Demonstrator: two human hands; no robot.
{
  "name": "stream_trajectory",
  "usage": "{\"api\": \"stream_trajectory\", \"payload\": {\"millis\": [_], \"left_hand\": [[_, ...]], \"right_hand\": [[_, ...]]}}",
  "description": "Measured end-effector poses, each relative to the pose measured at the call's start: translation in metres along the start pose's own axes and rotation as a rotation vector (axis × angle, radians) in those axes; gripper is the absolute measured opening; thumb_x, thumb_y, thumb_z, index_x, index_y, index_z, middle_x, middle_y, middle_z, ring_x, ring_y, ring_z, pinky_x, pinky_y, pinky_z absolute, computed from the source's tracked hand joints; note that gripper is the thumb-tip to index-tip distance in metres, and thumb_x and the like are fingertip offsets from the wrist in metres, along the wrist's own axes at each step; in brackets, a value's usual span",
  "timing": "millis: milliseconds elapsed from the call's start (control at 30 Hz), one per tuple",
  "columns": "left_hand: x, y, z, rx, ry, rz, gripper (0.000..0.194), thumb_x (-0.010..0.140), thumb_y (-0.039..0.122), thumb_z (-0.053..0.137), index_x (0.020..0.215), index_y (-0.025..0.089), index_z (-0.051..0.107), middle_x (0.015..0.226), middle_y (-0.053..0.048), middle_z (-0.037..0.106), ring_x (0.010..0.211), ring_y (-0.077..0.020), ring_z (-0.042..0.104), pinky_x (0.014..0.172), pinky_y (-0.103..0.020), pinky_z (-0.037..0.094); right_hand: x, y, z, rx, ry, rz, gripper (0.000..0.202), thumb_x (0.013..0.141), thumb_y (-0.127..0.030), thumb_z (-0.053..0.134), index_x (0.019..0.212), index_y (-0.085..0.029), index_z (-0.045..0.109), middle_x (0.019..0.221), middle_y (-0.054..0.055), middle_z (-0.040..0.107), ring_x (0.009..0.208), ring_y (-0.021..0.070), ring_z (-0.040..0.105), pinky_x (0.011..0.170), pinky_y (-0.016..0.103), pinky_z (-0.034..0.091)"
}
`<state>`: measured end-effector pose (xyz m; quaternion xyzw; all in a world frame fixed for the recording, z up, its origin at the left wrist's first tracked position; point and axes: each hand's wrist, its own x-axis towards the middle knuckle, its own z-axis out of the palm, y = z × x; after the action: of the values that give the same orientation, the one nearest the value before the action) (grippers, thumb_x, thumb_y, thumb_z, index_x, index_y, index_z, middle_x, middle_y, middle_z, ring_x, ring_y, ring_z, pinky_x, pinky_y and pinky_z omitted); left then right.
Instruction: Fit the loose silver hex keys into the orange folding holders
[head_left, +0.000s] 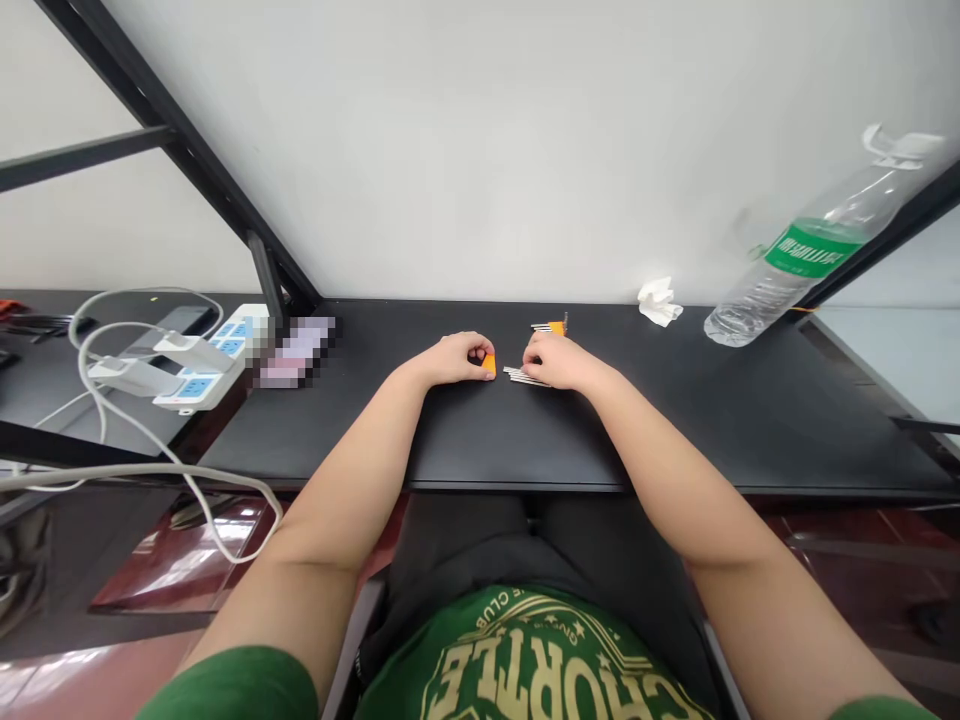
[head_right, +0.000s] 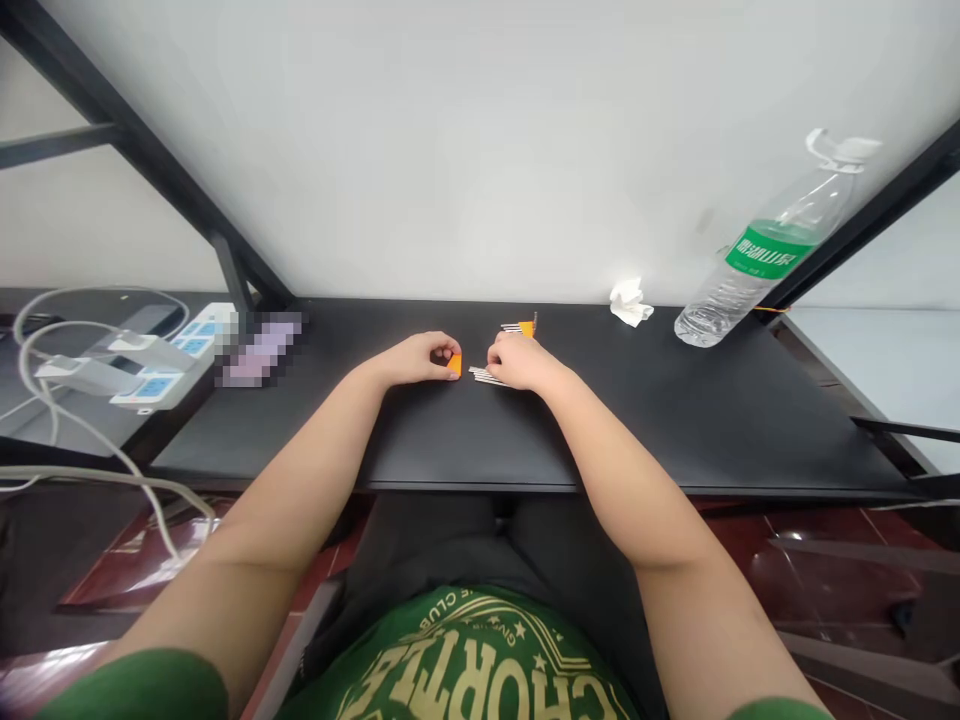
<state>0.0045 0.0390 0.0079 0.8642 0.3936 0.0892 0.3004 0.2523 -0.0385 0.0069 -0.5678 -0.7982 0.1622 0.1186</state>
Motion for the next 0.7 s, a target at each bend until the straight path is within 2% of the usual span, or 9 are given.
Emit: {"api": "stream_trajectory", "payload": {"millis": [100, 200, 333, 533, 700], "left_hand": [[-0.001, 0.002, 0.000, 0.009, -0.002, -0.006, 0.046, 0.069, 0.052, 0.081, 0.108, 0.028, 0.074, 0.108, -0.002, 0.069, 0.103, -0.0235, 0.065, 0.091, -0.034, 0.053], [-0.002, 0.003, 0.000, 0.015, -0.004, -0.004, 0.046, 0.071, 0.052, 0.081, 0.108, 0.028, 0.073, 0.109, -0.002, 0.069, 0.104, -0.0238, 0.065, 0.092, -0.035, 0.054], [-0.002, 0.001, 0.001, 0.018, 0.000, 0.001, 0.046, 0.070, 0.052, 0.080, 0.109, 0.028, 0.073, 0.111, -0.002, 0.069, 0.106, -0.0245, 0.065, 0.094, -0.036, 0.054], [-0.003, -0.001, 0.002, 0.050, 0.000, -0.004, 0.049, 0.071, 0.053, 0.081, 0.111, 0.028, 0.070, 0.119, -0.003, 0.069, 0.113, -0.0266, 0.064, 0.101, -0.039, 0.052], [-0.004, 0.001, 0.004, 0.054, 0.038, 0.013, 0.046, 0.071, 0.049, 0.081, 0.109, 0.026, 0.069, 0.116, -0.004, 0.070, 0.110, -0.0259, 0.065, 0.100, -0.038, 0.052]], "right_hand": [[-0.010, 0.004, -0.007, -0.008, -0.045, 0.005, 0.027, 0.095, -0.044, 0.067, 0.081, -0.022, 0.073, 0.109, 0.008, 0.071, 0.092, 0.0231, 0.063, 0.078, 0.035, 0.047], [-0.018, 0.009, -0.014, -0.047, -0.070, -0.002, 0.029, 0.085, -0.051, 0.079, 0.085, -0.023, 0.072, 0.109, 0.008, 0.069, 0.099, 0.0273, 0.062, 0.078, 0.037, 0.047], [-0.021, 0.017, -0.019, -0.077, -0.096, -0.012, 0.018, 0.083, -0.040, 0.080, 0.086, -0.024, 0.072, 0.109, 0.008, 0.067, 0.110, 0.0310, 0.060, 0.082, 0.039, 0.047], [-0.023, 0.030, -0.027, -0.081, -0.090, 0.105, 0.011, 0.085, -0.034, 0.076, 0.092, -0.025, 0.073, 0.112, 0.009, 0.065, 0.103, 0.0292, 0.060, 0.082, 0.040, 0.048], [-0.029, 0.026, -0.036, -0.139, -0.053, 0.151, 0.005, 0.085, -0.024, 0.070, 0.090, -0.024, 0.071, 0.113, 0.009, 0.064, 0.105, 0.0283, 0.059, 0.086, 0.039, 0.047]]}}
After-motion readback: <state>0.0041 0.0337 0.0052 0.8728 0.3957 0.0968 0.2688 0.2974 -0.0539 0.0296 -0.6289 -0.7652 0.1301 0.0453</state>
